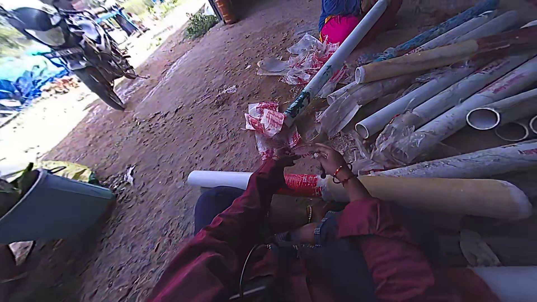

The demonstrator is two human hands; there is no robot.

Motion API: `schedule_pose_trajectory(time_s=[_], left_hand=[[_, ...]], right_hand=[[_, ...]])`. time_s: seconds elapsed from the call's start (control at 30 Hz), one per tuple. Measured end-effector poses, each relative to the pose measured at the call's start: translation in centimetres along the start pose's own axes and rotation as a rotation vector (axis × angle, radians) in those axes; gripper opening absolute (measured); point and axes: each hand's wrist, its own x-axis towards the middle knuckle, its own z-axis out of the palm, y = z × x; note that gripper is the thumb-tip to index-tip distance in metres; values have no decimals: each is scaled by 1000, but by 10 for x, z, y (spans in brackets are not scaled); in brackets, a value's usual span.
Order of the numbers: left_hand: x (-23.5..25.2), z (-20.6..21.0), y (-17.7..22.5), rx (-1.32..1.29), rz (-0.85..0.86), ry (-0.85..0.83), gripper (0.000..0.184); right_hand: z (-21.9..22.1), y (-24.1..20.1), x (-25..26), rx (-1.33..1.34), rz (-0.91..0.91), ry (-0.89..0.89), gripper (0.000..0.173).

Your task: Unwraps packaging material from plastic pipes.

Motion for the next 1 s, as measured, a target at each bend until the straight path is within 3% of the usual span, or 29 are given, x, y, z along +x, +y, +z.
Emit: schedule_pose_trajectory(time_s=[0.07, 0.13, 0.23, 0.3, 0.37, 0.43, 0.57, 0.63, 0.7, 0.83, 1.0], left_hand=[[-9, -1, -6, -131, 51, -102, 34], [-7, -16, -28, -422, 142, -184, 23], [-3, -55, -68, -683, 232, -156, 29], [-3, -83, -93, -503, 224, -14, 32], [1, -104, -123, -105, 235, 103, 29], [-3, -111, -139, 222, 277, 93, 28], [16, -96, -139, 554, 510, -178, 26], [34, -90, -125, 793, 421, -419, 29], [50, -85, -119, 971, 337, -526, 30], [52, -87, -110, 995, 184, -554, 37], [36, -90, -89, 1189, 224, -635, 35]], right_hand=[[16, -3, 2, -169, -64, -82, 27], [27, -3, 4, -258, -26, -90, 27], [33, 2, 11, -336, 75, 14, 27], [29, 12, 19, -409, 91, 15, 27], [26, 17, 24, -469, 132, -63, 26], [27, 19, 24, -480, 166, -62, 26], [31, 32, 25, -513, 243, 128, 27], [28, 42, 28, -504, 308, 159, 29], [24, 48, 32, -442, 333, 181, 29], [20, 44, 36, -415, 372, 103, 29], [16, 42, 48, -533, 482, -18, 29]])
